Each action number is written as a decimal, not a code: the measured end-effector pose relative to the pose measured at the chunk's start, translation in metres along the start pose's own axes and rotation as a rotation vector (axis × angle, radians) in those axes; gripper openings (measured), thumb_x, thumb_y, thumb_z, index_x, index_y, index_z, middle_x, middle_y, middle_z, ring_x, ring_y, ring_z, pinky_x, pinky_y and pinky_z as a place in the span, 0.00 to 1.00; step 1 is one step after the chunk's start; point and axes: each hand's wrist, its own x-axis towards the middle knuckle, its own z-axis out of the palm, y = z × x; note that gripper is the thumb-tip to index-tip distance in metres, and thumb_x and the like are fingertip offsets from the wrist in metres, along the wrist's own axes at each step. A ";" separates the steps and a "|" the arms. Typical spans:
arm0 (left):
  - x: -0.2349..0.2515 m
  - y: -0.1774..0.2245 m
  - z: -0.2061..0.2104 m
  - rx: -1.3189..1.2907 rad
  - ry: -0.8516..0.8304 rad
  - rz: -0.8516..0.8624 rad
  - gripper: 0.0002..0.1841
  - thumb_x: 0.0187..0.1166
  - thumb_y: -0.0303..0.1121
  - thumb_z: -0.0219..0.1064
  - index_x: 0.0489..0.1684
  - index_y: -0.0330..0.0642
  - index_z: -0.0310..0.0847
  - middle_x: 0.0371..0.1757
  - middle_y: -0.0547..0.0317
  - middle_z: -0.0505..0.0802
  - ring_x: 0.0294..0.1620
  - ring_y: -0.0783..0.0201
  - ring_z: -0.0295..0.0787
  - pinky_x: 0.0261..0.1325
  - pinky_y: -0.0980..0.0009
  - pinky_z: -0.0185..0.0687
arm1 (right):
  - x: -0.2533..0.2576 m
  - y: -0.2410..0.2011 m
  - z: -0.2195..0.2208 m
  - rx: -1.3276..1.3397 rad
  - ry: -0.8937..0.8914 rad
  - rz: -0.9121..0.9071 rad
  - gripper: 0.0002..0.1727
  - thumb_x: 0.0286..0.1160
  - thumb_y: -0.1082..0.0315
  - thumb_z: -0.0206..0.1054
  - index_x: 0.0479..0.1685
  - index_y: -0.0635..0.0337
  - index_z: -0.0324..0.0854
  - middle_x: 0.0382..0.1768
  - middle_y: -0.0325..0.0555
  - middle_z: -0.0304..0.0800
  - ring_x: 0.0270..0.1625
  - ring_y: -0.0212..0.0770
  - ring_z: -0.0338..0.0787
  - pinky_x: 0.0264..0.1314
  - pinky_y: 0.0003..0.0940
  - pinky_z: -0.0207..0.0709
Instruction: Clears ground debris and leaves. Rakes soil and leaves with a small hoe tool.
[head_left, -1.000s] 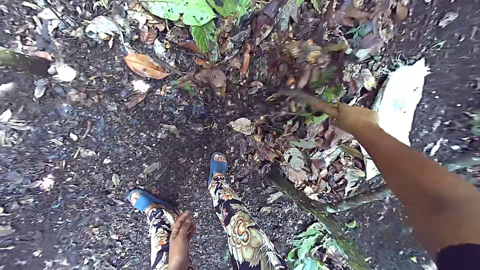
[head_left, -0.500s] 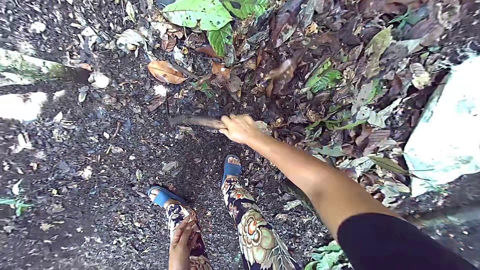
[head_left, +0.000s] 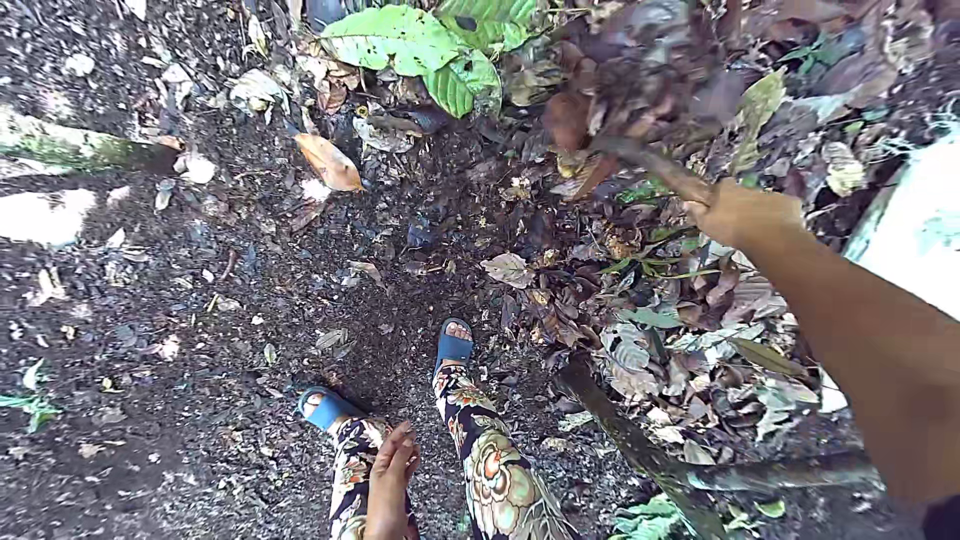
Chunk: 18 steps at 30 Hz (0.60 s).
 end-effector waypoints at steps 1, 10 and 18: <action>-0.005 0.001 0.003 0.001 -0.013 0.001 0.18 0.88 0.30 0.55 0.72 0.36 0.77 0.62 0.47 0.90 0.55 0.57 0.90 0.58 0.60 0.87 | -0.011 0.004 -0.005 0.045 0.001 0.039 0.39 0.88 0.39 0.53 0.72 0.72 0.71 0.57 0.85 0.82 0.62 0.86 0.82 0.53 0.86 0.69; -0.026 0.005 -0.015 0.048 0.027 -0.002 0.19 0.88 0.29 0.52 0.75 0.36 0.75 0.61 0.47 0.90 0.52 0.58 0.91 0.55 0.62 0.88 | -0.165 -0.106 0.063 0.270 -0.244 -0.318 0.37 0.84 0.37 0.59 0.70 0.65 0.75 0.54 0.68 0.89 0.58 0.70 0.89 0.60 0.73 0.78; -0.033 0.023 -0.038 0.061 0.068 0.054 0.20 0.88 0.28 0.52 0.76 0.36 0.74 0.58 0.49 0.92 0.50 0.61 0.92 0.53 0.66 0.88 | -0.106 -0.045 0.155 -0.078 -0.393 -0.461 0.32 0.84 0.43 0.62 0.73 0.60 0.78 0.63 0.69 0.86 0.67 0.74 0.85 0.66 0.77 0.73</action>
